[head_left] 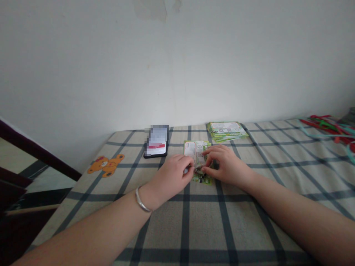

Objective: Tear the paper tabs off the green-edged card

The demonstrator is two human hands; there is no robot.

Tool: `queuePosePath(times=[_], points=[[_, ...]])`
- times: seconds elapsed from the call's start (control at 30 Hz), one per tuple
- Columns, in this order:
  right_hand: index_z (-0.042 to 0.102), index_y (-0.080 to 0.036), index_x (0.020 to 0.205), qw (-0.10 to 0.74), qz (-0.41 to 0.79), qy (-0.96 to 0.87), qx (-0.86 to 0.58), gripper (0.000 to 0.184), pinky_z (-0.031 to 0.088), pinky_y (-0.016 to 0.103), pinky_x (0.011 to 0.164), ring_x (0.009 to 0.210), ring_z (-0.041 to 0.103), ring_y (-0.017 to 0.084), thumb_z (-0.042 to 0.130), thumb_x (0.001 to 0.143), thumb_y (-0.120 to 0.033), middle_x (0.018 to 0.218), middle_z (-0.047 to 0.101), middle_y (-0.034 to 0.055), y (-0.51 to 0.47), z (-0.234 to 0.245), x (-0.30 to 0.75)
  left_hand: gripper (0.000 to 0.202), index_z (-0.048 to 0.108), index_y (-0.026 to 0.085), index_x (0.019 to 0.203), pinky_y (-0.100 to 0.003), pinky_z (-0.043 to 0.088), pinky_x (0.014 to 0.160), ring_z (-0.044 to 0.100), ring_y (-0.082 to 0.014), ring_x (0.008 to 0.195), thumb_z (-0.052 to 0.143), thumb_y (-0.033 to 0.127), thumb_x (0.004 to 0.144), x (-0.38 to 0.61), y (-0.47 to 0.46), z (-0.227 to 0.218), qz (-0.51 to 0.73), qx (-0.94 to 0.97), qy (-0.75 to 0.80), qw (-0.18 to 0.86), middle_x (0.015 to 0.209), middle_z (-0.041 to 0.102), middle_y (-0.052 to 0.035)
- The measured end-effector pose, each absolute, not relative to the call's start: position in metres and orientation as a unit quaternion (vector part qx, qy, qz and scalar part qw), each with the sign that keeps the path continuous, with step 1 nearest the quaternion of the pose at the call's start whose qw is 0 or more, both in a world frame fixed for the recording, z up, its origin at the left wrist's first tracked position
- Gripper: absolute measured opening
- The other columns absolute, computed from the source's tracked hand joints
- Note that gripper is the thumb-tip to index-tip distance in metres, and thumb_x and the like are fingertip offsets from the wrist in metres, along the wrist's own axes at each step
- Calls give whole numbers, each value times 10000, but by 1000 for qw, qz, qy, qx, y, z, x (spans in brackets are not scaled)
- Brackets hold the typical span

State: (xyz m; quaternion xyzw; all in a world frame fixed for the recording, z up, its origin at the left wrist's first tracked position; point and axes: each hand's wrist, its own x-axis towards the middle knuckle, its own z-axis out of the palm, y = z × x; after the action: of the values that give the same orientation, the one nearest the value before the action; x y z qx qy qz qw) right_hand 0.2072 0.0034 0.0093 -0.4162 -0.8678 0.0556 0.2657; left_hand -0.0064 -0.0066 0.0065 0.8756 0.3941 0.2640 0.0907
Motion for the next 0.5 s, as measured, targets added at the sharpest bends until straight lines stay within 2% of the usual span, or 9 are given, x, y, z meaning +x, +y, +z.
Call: queuePosePath(times=[0.23, 0.5], points=[[662, -214, 741, 266, 59, -873, -405, 239, 433, 400, 941, 1018, 598, 226, 775, 695, -419, 1032, 696, 43, 10, 6, 215, 62, 552, 175, 819, -332, 425, 806, 518, -186, 869, 534, 146, 871, -8, -2, 2, 279, 872, 397, 58, 824, 607, -14], [664, -218, 688, 265, 89, -868, -410, 199, 438, 387, 932, 996, 599, 210, 745, 742, -392, 1010, 698, 30, 11, 5, 216, 52, 544, 176, 822, -352, 432, 812, 524, -196, 894, 526, 173, 871, -9, -5, 5, 246, 870, 426, 39, 882, 586, -30]])
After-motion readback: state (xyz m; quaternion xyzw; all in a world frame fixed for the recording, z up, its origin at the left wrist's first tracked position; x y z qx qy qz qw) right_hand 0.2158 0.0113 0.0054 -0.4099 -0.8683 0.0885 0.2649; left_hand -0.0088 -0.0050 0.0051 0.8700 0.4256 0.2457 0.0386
